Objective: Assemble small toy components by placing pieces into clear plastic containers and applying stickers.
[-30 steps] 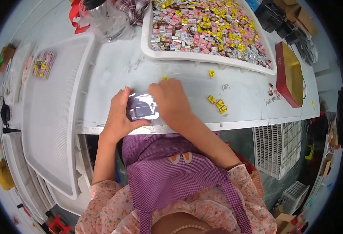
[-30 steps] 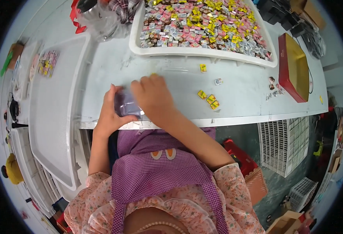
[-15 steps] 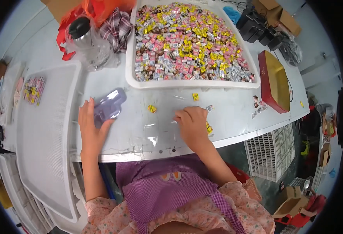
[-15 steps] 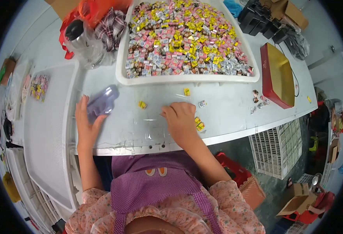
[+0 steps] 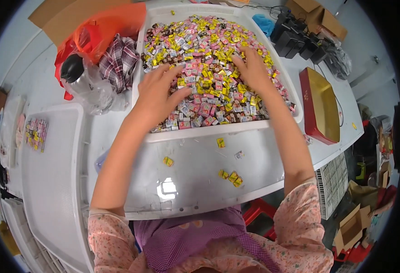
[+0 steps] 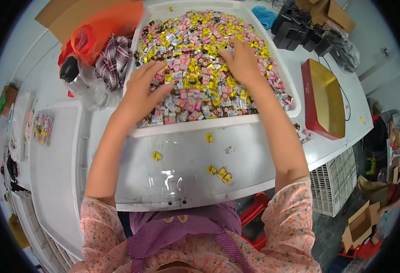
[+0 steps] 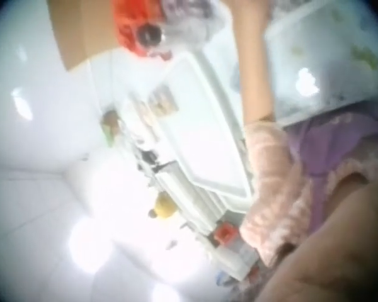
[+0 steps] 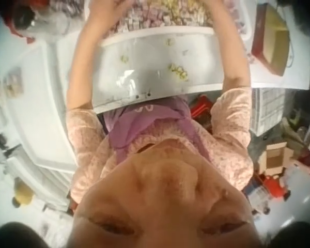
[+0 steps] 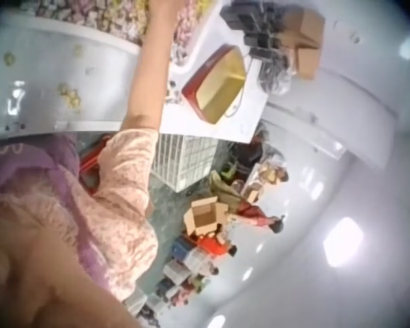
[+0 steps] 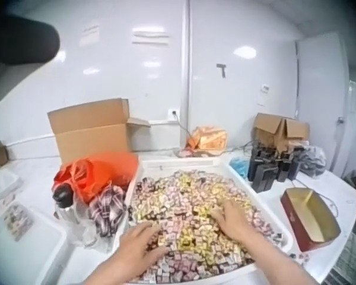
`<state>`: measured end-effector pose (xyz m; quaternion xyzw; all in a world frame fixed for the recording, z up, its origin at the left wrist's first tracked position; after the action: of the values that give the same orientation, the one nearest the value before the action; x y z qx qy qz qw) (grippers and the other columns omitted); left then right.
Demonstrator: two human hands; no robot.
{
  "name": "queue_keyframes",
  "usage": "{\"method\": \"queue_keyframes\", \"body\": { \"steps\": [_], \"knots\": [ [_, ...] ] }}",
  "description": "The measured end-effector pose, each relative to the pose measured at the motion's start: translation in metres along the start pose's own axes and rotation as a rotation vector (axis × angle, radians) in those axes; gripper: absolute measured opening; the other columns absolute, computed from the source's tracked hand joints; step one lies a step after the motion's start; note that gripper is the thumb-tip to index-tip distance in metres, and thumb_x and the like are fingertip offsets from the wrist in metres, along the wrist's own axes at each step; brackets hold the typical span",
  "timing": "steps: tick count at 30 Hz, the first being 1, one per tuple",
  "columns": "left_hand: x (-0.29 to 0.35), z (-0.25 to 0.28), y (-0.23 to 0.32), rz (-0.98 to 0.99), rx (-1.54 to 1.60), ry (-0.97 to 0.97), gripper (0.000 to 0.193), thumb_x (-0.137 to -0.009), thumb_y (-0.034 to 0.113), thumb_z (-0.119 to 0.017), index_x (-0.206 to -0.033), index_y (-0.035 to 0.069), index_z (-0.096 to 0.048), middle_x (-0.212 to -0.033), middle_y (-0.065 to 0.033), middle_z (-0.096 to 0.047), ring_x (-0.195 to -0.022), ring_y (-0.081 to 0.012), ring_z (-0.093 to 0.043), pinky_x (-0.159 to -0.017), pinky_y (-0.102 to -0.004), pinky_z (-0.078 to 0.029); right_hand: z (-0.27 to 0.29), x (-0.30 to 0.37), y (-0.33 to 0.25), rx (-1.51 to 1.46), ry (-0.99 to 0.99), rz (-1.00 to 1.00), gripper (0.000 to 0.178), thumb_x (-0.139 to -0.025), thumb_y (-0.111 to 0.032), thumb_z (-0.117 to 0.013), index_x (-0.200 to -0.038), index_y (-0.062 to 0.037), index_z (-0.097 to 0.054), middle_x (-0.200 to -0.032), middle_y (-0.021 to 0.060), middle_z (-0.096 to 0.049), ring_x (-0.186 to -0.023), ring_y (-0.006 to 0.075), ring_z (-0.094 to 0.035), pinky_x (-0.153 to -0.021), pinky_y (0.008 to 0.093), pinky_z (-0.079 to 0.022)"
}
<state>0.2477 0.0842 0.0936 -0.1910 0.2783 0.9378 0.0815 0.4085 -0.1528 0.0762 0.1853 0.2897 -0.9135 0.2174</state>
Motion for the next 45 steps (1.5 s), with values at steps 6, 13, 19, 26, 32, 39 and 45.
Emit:
{"method": "queue_keyframes", "body": {
  "steps": [6,13,19,26,32,39,45],
  "knots": [
    [-0.054,-0.043,-0.028,0.238,-0.276,-0.116,0.075,-0.073,0.063,-0.065,-0.135,0.023,-0.048,-0.145,-0.0189,-0.034,-0.13,-0.0411,-0.03,-0.101,-0.0589,-0.026,-0.059,-0.056,0.004,0.193,-0.256,-0.212,0.069,-0.083,-0.066,-0.048,-0.13,-0.0149,-0.051,-0.128,0.0189,-0.051,-0.116,0.0349,-0.051,-0.098,0.0436,-0.038],
    [-0.064,-0.043,-0.047,0.037,-0.082,-0.002,0.054,-0.072,0.051,-0.071,-0.113,0.017,-0.064,-0.118,-0.013,-0.057,-0.106,-0.0343,-0.051,-0.09,-0.0452,-0.041,-0.058,-0.046,-0.031,-0.057,-0.366,-0.039,0.057,-0.081,-0.056,-0.06,-0.115,-0.0103,-0.059,-0.121,0.0177,-0.052,-0.109,0.0302,-0.054,-0.092,0.0375,-0.042],
    [-0.044,-0.029,-0.044,0.004,0.104,0.012,0.027,-0.08,0.023,-0.07,-0.102,0.008,-0.067,-0.092,-0.0132,-0.063,-0.088,-0.0322,-0.061,-0.078,-0.0374,-0.048,-0.032,-0.019,-0.076,-0.237,-0.442,0.123,0.033,-0.083,-0.029,-0.069,-0.104,-0.0065,-0.061,-0.1,0.0076,-0.063,-0.093,0.0201,-0.06,-0.084,0.0315,-0.045],
    [-0.04,-0.002,-0.031,0.397,0.516,0.142,0.021,-0.087,0.019,-0.061,-0.103,0.006,-0.067,-0.076,-0.0092,-0.067,-0.066,-0.0154,-0.062,-0.056,-0.0283,-0.049,0.017,0.001,-0.047,-0.56,-0.186,-0.327,0.029,-0.089,-0.032,-0.061,-0.109,-0.01,-0.061,-0.092,0.0061,-0.064,-0.066,0.011,-0.058,-0.05,0.024,-0.042],
    [-0.039,-0.01,-0.033,0.643,1.318,0.126,0.019,-0.093,0.014,-0.051,-0.106,0.0,-0.054,-0.091,-0.0114,-0.061,-0.065,-0.0125,-0.053,-0.041,-0.0193,-0.035,0.014,0.022,-0.004,-1.398,-0.075,-0.653,0.034,-0.095,-0.036,-0.052,-0.107,-0.0039,-0.055,-0.107,0.0188,-0.059,-0.074,0.0226,-0.062,-0.053,0.025,-0.049],
    [-0.011,-0.015,-0.018,0.654,1.664,0.024,0.016,-0.094,0.016,-0.056,-0.1,0.002,-0.055,-0.08,-0.0084,-0.057,-0.056,-0.0072,-0.045,-0.038,-0.0168,-0.029,0.008,0.056,-0.021,-1.597,0.056,-0.731,0.033,-0.094,-0.025,-0.056,-0.113,0.0025,-0.054,-0.106,0.0243,-0.06,-0.089,0.0296,-0.064,-0.057,0.0239,-0.047],
    [0.073,0.023,0.024,0.693,1.444,-0.038,0.024,-0.093,0.022,-0.059,-0.111,0.006,-0.059,-0.074,-0.0017,-0.056,-0.047,-0.0041,-0.042,-0.037,-0.0156,-0.028,0.012,0.068,-0.011,-1.798,-0.089,-0.735,0.032,-0.093,-0.027,-0.058,-0.108,0.0009,-0.052,-0.086,0.0158,-0.059,-0.062,0.0142,-0.052,-0.042,0.0186,-0.033]
  ]
}}
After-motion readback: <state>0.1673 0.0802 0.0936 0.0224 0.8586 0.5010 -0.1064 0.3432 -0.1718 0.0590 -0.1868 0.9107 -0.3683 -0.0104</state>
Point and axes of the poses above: each hand's wrist, its own x-axis away from the middle knuckle, its own z-axis out of the back of the hand, y = z × x, the point moved 5 cm from there along -x, towards the middle knuckle
